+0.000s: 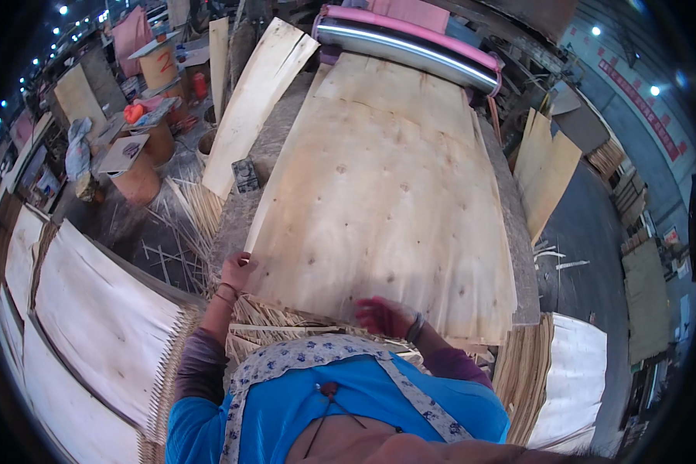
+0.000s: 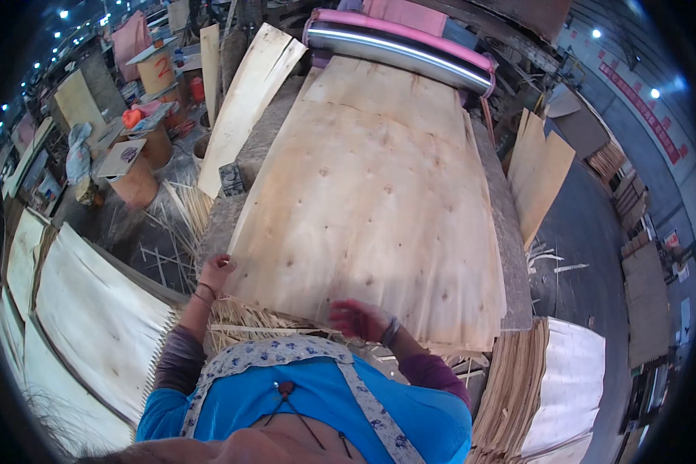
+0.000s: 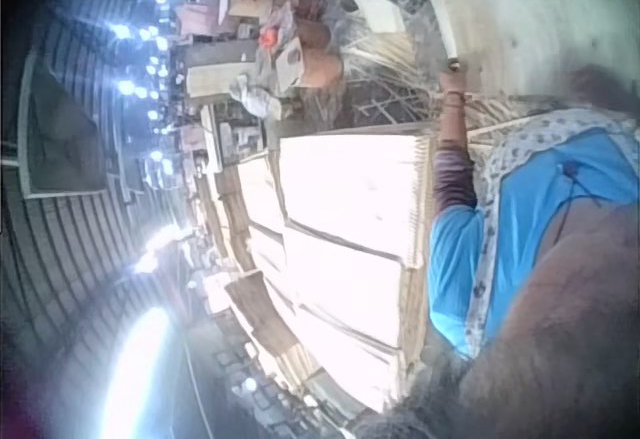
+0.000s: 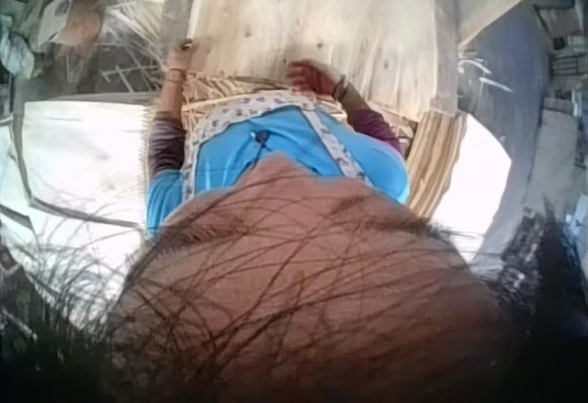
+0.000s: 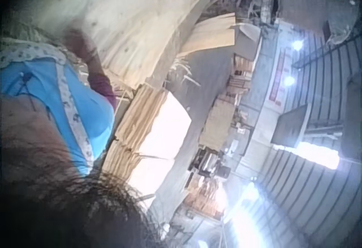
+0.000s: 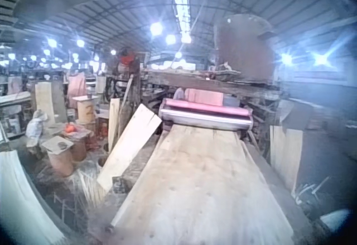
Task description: The person collects thin wood sheets from a roller machine and stacks them by hand. The person then carries the stack of wood sheets and places it onto a pile on the floor.
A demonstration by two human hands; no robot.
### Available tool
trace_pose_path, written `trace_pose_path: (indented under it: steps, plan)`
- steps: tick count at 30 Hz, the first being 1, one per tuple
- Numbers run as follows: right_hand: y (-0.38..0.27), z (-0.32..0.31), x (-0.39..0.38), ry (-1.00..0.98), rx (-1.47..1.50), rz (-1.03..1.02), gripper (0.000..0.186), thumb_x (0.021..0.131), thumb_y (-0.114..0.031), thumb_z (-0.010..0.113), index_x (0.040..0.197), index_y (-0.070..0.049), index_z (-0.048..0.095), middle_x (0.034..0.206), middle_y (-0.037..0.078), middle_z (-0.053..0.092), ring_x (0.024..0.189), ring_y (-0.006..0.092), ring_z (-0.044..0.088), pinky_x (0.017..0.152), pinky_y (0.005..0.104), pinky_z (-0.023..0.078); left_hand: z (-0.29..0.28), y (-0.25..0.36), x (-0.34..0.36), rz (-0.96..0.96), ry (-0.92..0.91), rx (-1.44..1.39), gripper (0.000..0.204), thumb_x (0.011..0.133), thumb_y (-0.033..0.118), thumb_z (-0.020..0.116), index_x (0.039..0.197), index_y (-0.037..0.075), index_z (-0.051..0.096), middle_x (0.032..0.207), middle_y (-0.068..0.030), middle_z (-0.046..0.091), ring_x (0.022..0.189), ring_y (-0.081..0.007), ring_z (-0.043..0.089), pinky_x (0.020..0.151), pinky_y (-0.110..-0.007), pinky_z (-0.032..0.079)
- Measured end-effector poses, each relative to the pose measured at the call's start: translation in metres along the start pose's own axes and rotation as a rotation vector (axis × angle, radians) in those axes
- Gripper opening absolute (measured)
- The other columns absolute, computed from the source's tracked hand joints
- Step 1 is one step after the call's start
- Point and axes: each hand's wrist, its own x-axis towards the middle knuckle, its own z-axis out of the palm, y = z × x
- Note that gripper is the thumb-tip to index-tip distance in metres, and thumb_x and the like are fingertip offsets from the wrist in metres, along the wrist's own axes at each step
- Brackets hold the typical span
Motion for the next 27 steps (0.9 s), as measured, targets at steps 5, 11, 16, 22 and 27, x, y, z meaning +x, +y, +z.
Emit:
trace_pose_path:
  steps: [5, 11, 16, 22, 27]
  plan:
    - [0.052, -0.006, -0.031, 0.096, 0.142, 0.063, 0.05, 0.084, -0.042, 0.045, 0.115, -0.004, 0.046, 0.102, 0.011, 0.058, 0.08, 0.0186, 0.059, 0.071, 0.0307, 0.048, -0.016, 0.062, -0.007, 0.038, -0.114, -0.392, 0.014, 0.071, 0.004, 0.062, 0.084, 0.003, 0.057, 0.072, -0.0031, 0.059, 0.063, -0.0094, 0.054, 0.059, -0.022, 0.044]
    - [0.063, 0.015, -0.041, 0.327, 0.367, -0.114, 0.047, 0.08, -0.046, 0.049, 0.104, -0.006, 0.054, 0.087, 0.007, 0.062, 0.07, 0.0176, 0.058, 0.061, 0.0297, 0.047, -0.034, 0.096, -0.01, 0.007, -0.141, -0.695, 0.011, 0.072, 0.001, 0.06, 0.082, 0.004, 0.056, 0.075, -0.0015, 0.058, 0.063, -0.0088, 0.053, 0.06, -0.022, 0.045]
    - [0.07, -0.008, -0.027, 0.236, 0.526, -0.24, 0.04, 0.08, -0.044, 0.05, 0.091, -0.007, 0.059, 0.078, 0.006, 0.063, 0.063, 0.0179, 0.057, 0.057, 0.0316, 0.047, -0.039, 0.057, -0.007, 0.023, -0.057, -0.584, 0.01, 0.074, 0.003, 0.06, 0.083, 0.002, 0.057, 0.074, -0.0022, 0.059, 0.062, -0.0091, 0.054, 0.06, -0.022, 0.045]
    - [-0.007, -0.026, -0.011, 0.269, 0.447, -0.323, 0.037, 0.078, -0.036, 0.058, 0.084, 0.0, 0.059, 0.071, 0.006, 0.061, 0.06, 0.0186, 0.057, 0.054, 0.028, 0.046, -0.014, 0.007, 0.0, -0.227, 0.0, -0.36, 0.014, 0.072, 0.004, 0.058, 0.086, 0.005, 0.059, 0.073, -0.0016, 0.058, 0.058, -0.0097, 0.055, 0.05, -0.023, 0.044]
    - [-0.098, -0.091, 0.034, 0.452, 0.308, -0.423, 0.036, 0.077, -0.035, 0.059, 0.088, -0.001, 0.056, 0.071, 0.005, 0.061, 0.057, 0.0152, 0.056, 0.051, 0.028, 0.046, 0.006, 0.022, -0.016, -0.189, 0.006, -0.212, 0.023, 0.07, 0.011, 0.061, 0.093, 0.006, 0.057, 0.073, -0.0028, 0.059, 0.057, -0.0098, 0.055, 0.044, -0.022, 0.041]
